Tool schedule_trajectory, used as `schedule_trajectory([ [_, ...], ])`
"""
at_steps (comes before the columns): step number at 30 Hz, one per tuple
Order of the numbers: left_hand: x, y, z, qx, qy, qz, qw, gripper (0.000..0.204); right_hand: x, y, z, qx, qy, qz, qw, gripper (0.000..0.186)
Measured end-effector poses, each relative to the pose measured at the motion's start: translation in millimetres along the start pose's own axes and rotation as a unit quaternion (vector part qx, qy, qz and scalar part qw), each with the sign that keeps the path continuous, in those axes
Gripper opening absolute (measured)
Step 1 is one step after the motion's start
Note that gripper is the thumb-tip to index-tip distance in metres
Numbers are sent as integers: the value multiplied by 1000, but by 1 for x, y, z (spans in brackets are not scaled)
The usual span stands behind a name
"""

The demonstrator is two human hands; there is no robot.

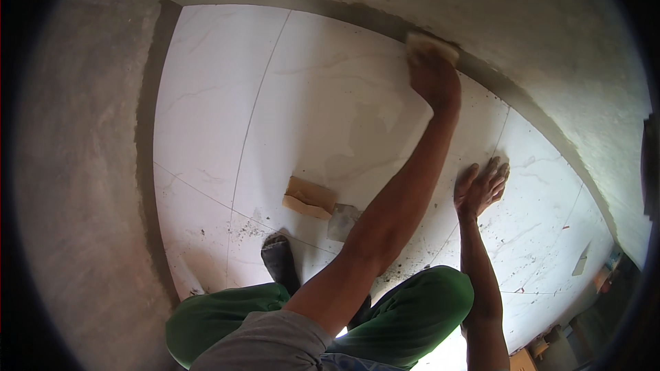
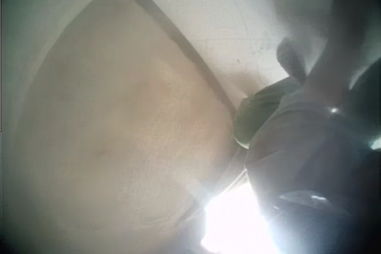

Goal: The person applies grout to the junction between floor tiles and the wall using an applicator block and a putty knife, then wipes away the excess material with the block and by hand.

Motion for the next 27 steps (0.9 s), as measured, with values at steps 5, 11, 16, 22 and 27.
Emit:
schedule_trajectory([
  [5, 10, -132, 68, -84, -31, 12, 996, 55, 1, -1, -4, 8, 16, -4, 1000, 73],
  [11, 72, -117, 51, -102, -226, -81, 965, 52, 22, 10, -1, -4, -37, 19, 999, 73],
  [16, -5, 48, -25, -102, 9, -115, 988, 51, -17, -4, 3, -3, -15, -18, 1000, 73],
  [22, 18, -109, 57, -49, 186, -23, 981, 44, 13, 4, 1, 12, -25, 0, 1000, 72],
  [27, 37, 6, -9, -79, -83, -66, 991, 43, 17, 7, 1, 4, -30, 13, 999, 72],
])
Point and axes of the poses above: each hand's wrist, its own y-axis away from the middle knuckle, its own z-axis out of the back of the hand, x = y × z, the point moved 2 cm from there along -y, towards the middle knuckle, and after that the axes turned 5 degrees about x, right-handed, at the moved point
